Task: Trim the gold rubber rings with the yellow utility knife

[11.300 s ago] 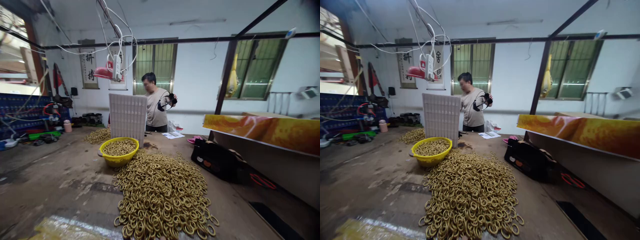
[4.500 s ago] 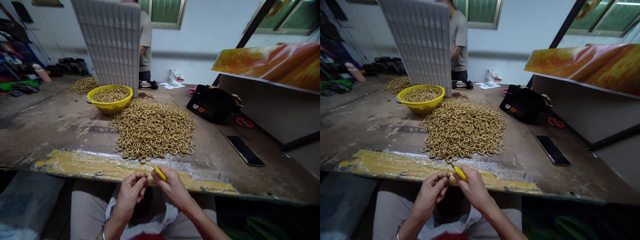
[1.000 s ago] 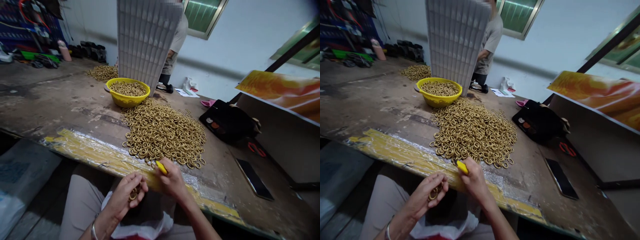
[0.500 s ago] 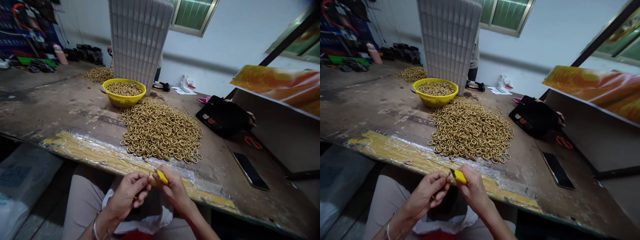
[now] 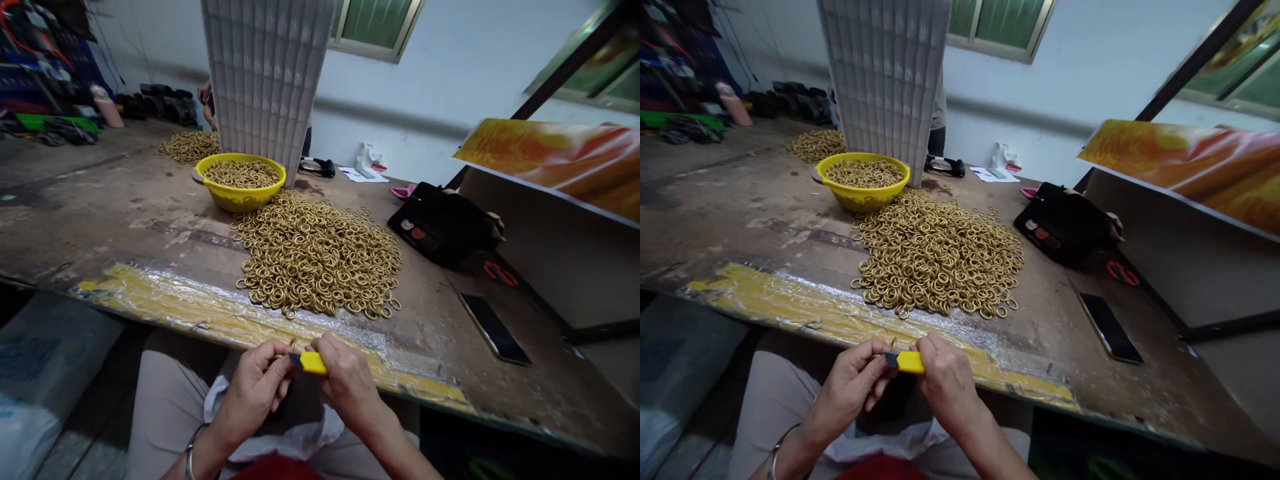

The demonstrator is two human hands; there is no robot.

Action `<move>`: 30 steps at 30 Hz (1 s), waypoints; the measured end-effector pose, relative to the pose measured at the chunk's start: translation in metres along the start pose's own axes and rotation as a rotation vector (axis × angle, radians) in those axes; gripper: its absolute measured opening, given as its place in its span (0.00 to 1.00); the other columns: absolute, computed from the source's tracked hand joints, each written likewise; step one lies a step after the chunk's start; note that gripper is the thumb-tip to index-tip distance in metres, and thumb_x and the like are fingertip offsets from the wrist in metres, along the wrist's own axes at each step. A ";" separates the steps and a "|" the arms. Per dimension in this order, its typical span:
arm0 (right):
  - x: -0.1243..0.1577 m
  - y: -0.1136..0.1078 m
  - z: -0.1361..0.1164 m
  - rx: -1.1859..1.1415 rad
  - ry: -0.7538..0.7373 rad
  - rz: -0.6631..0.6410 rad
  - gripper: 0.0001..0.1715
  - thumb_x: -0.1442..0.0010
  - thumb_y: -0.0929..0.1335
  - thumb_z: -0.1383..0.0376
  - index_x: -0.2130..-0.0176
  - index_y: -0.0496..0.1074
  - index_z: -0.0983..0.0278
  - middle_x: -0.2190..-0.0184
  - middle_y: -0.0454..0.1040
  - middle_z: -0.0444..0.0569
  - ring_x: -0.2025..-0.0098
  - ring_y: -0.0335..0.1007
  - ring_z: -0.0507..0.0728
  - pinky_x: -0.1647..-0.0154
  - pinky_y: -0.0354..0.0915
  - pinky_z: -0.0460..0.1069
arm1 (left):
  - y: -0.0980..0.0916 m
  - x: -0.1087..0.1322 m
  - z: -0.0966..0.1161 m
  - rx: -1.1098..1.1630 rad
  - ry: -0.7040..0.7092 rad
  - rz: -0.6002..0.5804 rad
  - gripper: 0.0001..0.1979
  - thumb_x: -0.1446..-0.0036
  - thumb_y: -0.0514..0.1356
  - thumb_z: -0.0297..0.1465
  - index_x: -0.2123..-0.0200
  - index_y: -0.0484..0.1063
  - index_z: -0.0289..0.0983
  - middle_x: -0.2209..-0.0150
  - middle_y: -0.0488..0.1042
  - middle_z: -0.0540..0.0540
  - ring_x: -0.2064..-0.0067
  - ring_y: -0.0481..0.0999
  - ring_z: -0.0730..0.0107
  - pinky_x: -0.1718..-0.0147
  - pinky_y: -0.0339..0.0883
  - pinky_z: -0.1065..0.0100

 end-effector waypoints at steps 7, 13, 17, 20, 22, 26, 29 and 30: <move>-0.019 -0.017 0.060 0.259 0.268 0.052 0.13 0.47 0.62 0.79 0.66 0.68 0.64 0.71 0.71 0.47 0.72 0.64 0.54 0.71 0.50 0.48 | 0.024 0.023 0.011 0.070 -0.023 -0.238 0.15 0.43 0.61 0.40 0.75 0.69 0.34 0.79 0.67 0.49 0.82 0.59 0.80 0.85 0.50 0.76; -0.068 -0.010 0.022 0.096 0.065 0.079 0.16 0.48 0.62 0.79 0.64 0.70 0.62 0.67 0.69 0.46 0.68 0.64 0.52 0.69 0.52 0.46 | 0.018 0.004 -0.018 0.392 -0.096 -0.185 0.18 0.44 0.62 0.44 0.73 0.65 0.35 0.83 0.61 0.54 0.85 0.49 0.83 0.88 0.40 0.78; -0.103 0.010 0.008 0.153 0.045 0.046 0.16 0.47 0.64 0.78 0.61 0.71 0.63 0.65 0.69 0.47 0.69 0.63 0.52 0.69 0.51 0.47 | 0.012 0.001 -0.027 0.617 -0.145 -0.182 0.16 0.47 0.65 0.37 0.62 0.64 0.37 0.75 0.72 0.49 0.84 0.54 0.82 0.89 0.41 0.79; -0.118 0.022 0.011 0.249 0.055 0.013 0.12 0.47 0.64 0.78 0.65 0.71 0.64 0.66 0.68 0.47 0.72 0.61 0.51 0.71 0.49 0.48 | 0.011 0.004 -0.027 0.749 -0.187 -0.233 0.18 0.47 0.63 0.36 0.55 0.65 0.35 0.74 0.73 0.46 0.84 0.59 0.80 0.90 0.42 0.78; -0.123 0.025 0.015 0.234 0.052 0.015 0.09 0.46 0.64 0.77 0.67 0.70 0.65 0.68 0.68 0.46 0.72 0.61 0.52 0.71 0.48 0.48 | 0.007 0.003 -0.028 0.801 -0.212 -0.214 0.17 0.48 0.63 0.38 0.60 0.68 0.33 0.73 0.72 0.45 0.83 0.62 0.80 0.90 0.41 0.78; -0.119 0.008 0.031 -0.017 0.057 0.134 0.04 0.43 0.64 0.69 0.70 0.68 0.65 0.71 0.67 0.46 0.71 0.60 0.52 0.70 0.51 0.47 | -0.001 -0.003 -0.035 0.792 -0.264 -0.127 0.16 0.47 0.66 0.39 0.72 0.65 0.34 0.78 0.64 0.52 0.84 0.57 0.84 0.89 0.37 0.79; -0.108 -0.002 0.051 -0.447 0.208 0.155 0.13 0.42 0.65 0.60 0.75 0.64 0.64 0.79 0.61 0.42 0.77 0.55 0.50 0.74 0.52 0.46 | -0.003 -0.011 -0.033 0.759 -0.270 -0.084 0.15 0.46 0.65 0.38 0.64 0.66 0.34 0.77 0.65 0.53 0.83 0.57 0.83 0.89 0.39 0.80; -0.102 0.000 0.056 -0.641 0.285 0.128 0.15 0.42 0.66 0.57 0.75 0.64 0.64 0.81 0.58 0.40 0.79 0.52 0.49 0.77 0.50 0.45 | -0.003 -0.014 -0.029 0.741 -0.260 -0.077 0.16 0.46 0.65 0.37 0.60 0.66 0.34 0.75 0.67 0.51 0.82 0.59 0.83 0.88 0.40 0.80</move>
Point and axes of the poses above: each hand's wrist, its own x-axis away from the middle knuckle, its own y-axis out of the palm, z = x × y, the point moved 9 cm from there along -x, towards the middle knuckle
